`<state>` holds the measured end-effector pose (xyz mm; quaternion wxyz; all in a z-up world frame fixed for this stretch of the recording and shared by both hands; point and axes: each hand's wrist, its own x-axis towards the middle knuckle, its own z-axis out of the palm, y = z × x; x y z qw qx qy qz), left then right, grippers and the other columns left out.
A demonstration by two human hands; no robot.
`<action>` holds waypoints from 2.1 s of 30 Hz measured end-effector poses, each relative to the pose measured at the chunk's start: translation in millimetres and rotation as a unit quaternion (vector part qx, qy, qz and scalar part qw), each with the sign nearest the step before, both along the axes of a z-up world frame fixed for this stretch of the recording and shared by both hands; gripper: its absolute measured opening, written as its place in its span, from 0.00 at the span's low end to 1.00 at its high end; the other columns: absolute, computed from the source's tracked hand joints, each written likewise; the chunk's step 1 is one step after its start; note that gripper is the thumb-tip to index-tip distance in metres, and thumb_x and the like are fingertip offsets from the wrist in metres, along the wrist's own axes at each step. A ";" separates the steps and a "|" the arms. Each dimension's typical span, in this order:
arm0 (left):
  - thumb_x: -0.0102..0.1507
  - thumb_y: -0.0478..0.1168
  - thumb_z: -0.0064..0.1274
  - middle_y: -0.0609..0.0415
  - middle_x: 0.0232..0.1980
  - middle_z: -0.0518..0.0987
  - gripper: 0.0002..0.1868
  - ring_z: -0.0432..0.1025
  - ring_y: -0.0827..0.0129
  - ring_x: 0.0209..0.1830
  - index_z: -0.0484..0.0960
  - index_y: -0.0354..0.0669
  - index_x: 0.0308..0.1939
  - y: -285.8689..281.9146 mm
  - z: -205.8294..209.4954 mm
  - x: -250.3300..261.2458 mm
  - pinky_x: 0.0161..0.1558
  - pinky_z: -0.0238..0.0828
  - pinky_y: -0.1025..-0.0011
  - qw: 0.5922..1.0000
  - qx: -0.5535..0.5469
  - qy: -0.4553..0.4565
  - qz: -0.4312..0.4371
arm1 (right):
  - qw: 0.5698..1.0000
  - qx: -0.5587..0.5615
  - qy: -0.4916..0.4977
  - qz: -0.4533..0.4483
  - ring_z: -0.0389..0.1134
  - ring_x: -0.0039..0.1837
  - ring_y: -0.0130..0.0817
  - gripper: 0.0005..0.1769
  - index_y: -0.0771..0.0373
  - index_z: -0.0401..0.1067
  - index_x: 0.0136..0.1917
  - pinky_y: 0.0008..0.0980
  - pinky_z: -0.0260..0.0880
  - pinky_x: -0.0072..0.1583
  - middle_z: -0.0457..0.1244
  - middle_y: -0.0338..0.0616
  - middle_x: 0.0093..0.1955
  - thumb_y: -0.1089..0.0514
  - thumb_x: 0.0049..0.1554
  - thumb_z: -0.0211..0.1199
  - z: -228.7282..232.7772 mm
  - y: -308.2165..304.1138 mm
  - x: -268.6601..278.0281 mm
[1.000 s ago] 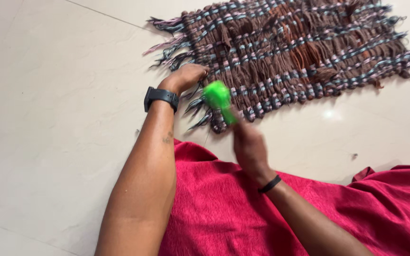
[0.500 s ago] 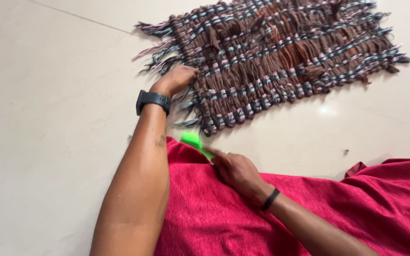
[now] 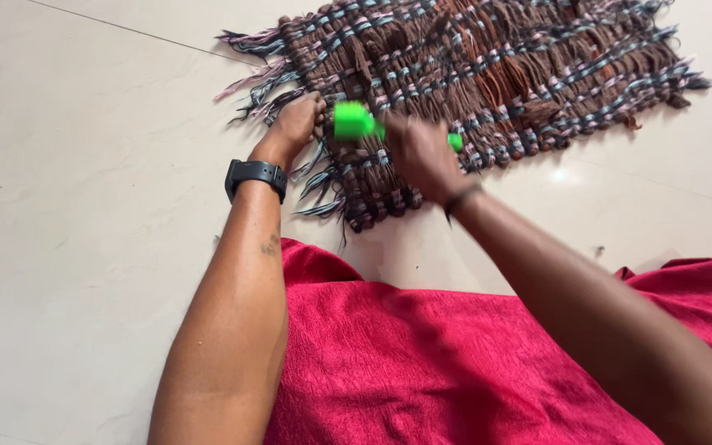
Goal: The person sits on the floor and uses a green brush to clean a small woven mat. They hold the mat with one hand and repeatedly brush its surface with the other, moving across different sections.
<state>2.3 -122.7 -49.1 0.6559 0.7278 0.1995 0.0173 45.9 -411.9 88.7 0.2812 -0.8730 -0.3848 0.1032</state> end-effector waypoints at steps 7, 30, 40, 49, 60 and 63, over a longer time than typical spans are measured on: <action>0.63 0.37 0.37 0.41 0.57 0.83 0.23 0.77 0.59 0.60 0.80 0.34 0.58 -35.6 72.0 -16.7 0.63 0.68 0.69 0.986 0.169 0.012 -0.003 | 0.984 0.116 0.061 0.120 0.73 0.42 0.41 0.11 0.59 0.78 0.53 0.44 0.72 0.45 0.71 0.49 0.41 0.60 0.64 0.54 27.6 -64.3 -65.8; 0.57 0.35 0.39 0.43 0.66 0.75 0.34 0.69 0.51 0.68 0.74 0.54 0.69 -76.5 130.6 -28.4 0.68 0.61 0.64 0.959 0.220 0.160 -0.085 | 0.998 0.050 -0.031 -0.034 0.69 0.35 0.44 0.14 0.56 0.76 0.57 0.44 0.68 0.38 0.69 0.50 0.38 0.59 0.70 0.49 -6.7 -28.7 6.5; 0.61 0.34 0.36 0.42 0.70 0.73 0.33 0.67 0.53 0.73 0.72 0.51 0.71 -92.0 131.4 -23.6 0.75 0.57 0.64 0.946 0.285 0.098 -0.123 | 0.988 0.142 -0.039 -0.051 0.71 0.38 0.46 0.14 0.59 0.78 0.58 0.44 0.68 0.41 0.69 0.53 0.40 0.56 0.67 0.53 25.1 -57.5 8.9; 0.57 0.33 0.40 0.43 0.83 0.48 0.42 0.38 0.50 0.83 0.53 0.40 0.78 -89.8 79.3 -5.5 0.79 0.36 0.62 0.909 0.313 0.112 -0.252 | 1.000 0.012 -0.001 0.006 0.67 0.30 0.50 0.14 0.56 0.75 0.60 0.50 0.62 0.33 0.66 0.54 0.33 0.58 0.66 0.50 -11.4 -92.6 -59.6; 0.58 0.31 0.40 0.50 0.80 0.60 0.35 0.51 0.57 0.81 0.69 0.45 0.73 -104.0 112.2 -19.5 0.79 0.45 0.64 0.874 0.415 0.114 -0.227 | 0.900 0.226 0.314 -0.202 0.60 0.34 0.23 0.17 0.65 0.69 0.64 0.30 0.63 0.36 0.62 0.39 0.34 0.55 0.65 0.57 22.2 -121.0 -42.4; 0.59 0.32 0.43 0.53 0.79 0.63 0.33 0.57 0.61 0.79 0.72 0.47 0.71 -105.1 109.0 -30.7 0.78 0.51 0.66 0.868 0.415 0.156 -0.224 | 0.841 0.259 0.448 -0.156 0.61 0.31 0.24 0.16 0.70 0.70 0.58 0.29 0.62 0.33 0.63 0.37 0.34 0.55 0.65 0.56 -9.7 -85.1 -51.2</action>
